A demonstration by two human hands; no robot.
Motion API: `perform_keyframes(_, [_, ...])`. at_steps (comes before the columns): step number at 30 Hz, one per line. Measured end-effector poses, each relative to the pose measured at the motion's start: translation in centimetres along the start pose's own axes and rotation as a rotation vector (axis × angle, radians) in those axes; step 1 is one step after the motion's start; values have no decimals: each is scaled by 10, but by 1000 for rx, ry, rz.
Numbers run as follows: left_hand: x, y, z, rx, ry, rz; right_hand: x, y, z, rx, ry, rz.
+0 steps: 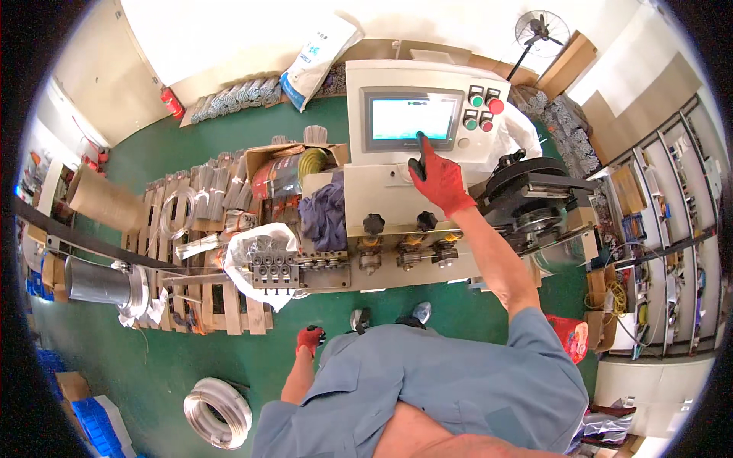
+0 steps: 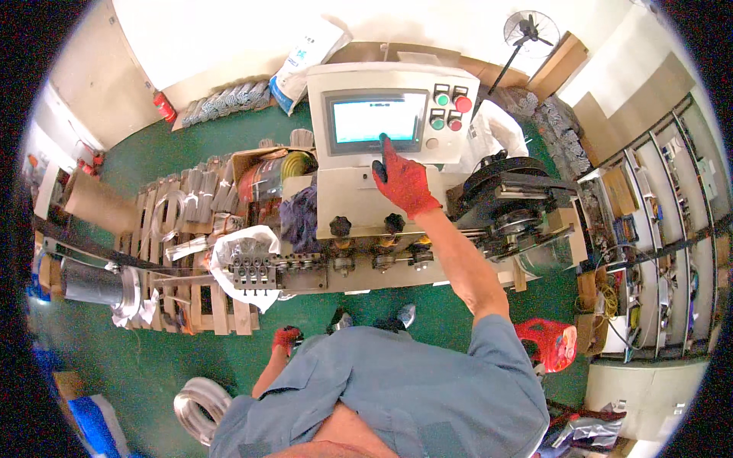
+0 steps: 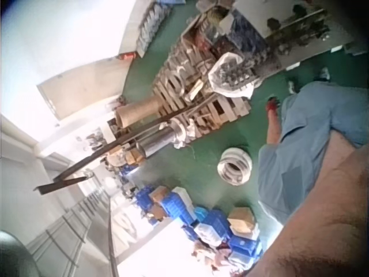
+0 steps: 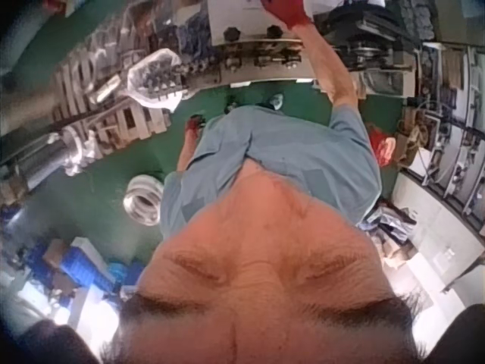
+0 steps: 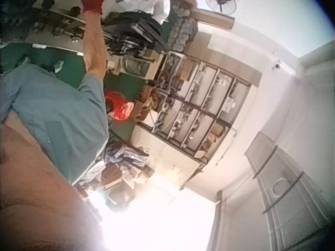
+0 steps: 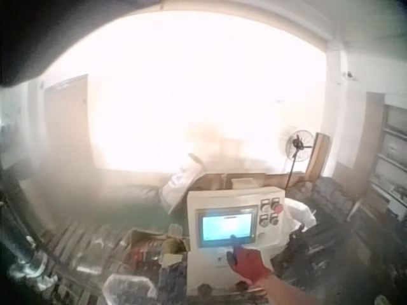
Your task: The person uses a manual bench shear to cut long metal rods into shorter segments. They repeatedly pick up a rod, position it in the shear, and operate the lever to cut the metal, then place the cut pieces into a cardboard box. The person also briefly interacts with a machine control panel during the process.
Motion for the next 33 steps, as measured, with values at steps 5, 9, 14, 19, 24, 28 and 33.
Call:
perform_keyframes(5, [-4, -8, -5, -41, 24, -83, 2, 6, -12, -2, -35, -26])
perform_keyframes(9, [-16, 2, -8, 23, 51, -203, -2, 7, -19, 31, 1, -44])
perform_keyframes(14, [-26, 10, -6, 50, 31, -207, -11, 10, -27, 31, -4, -41])
perform_keyframes(19, [-11, 4, 12, 26, 19, -209, -4, 3, -31, 36, 5, -37])
perform_keyframes(24, [8, -1, 25, 52, 5, -336, -5, 2, -33, -12, -50, -35])
perform_keyframes(28, [-10, 0, 16, 29, 34, -200, -6, 0, -19, -15, 11, -42])
perform_keyframes(33, [-17, -1, 9, -5, 26, -162, -13, -5, -14, 7, 57, -31])
Point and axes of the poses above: each hand's wrist, its own z-axis away from the middle knuckle, its own y-axis out of the back of the hand, x = y × z, the point moved 10 cm from there along -z, towards the middle knuckle, and after that the axes turned 7 degrees about -z, right-handed, at the moved point
